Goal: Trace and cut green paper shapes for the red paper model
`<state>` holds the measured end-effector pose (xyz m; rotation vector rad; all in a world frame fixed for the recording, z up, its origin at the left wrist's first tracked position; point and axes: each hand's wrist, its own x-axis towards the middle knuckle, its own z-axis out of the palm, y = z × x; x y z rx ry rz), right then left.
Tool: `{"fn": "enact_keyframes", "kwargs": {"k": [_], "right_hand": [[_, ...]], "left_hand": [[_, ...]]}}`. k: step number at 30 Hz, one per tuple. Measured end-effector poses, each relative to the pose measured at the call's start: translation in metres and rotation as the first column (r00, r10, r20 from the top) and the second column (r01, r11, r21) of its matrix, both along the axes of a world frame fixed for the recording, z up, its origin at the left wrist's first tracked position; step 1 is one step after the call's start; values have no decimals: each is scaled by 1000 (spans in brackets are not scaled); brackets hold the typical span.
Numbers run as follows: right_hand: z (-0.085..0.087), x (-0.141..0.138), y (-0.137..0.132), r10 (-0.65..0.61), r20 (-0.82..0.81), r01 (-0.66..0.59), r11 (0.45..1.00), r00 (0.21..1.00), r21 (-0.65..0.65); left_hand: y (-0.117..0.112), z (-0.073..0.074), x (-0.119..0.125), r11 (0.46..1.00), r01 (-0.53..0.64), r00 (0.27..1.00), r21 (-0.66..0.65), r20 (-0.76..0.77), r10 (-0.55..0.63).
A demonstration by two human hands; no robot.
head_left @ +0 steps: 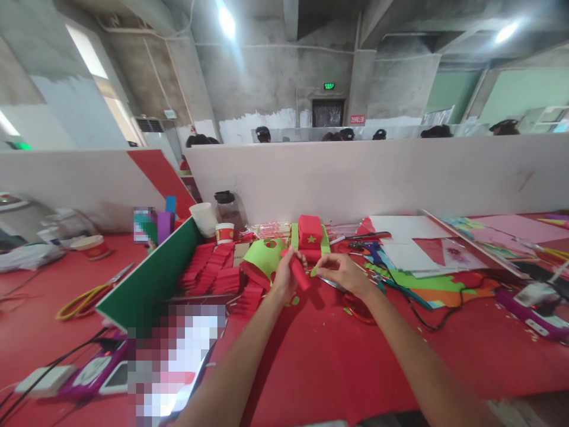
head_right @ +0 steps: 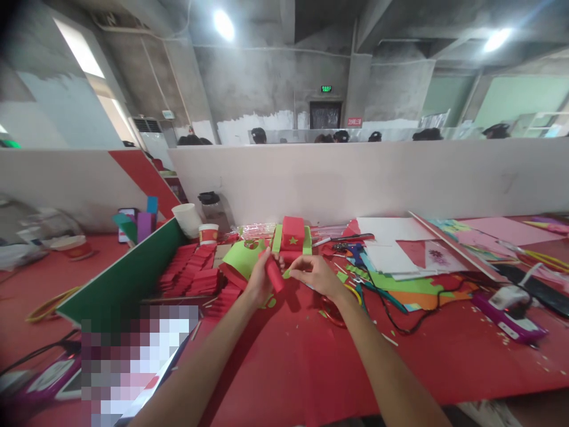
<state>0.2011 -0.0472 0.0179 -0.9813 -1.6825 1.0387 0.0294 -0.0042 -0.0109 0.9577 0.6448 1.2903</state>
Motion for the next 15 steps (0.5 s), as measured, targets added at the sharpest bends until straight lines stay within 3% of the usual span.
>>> {"fn": "enact_keyframes", "kwargs": {"k": [4,10,15], "right_hand": [[6,-8,-9,82,67,-86,995,994,54],[6,-11,-10,72,51,-75,995,996,64],[5,-13,-10,57,36,-59,996,998,64]], "left_hand": [[2,-1,-5,992,52,999,-119,16,-51],[4,-7,-5,956,63,997,-288,58,-48],[6,-9,-2,970,-43,991,-240,110,71]]}}
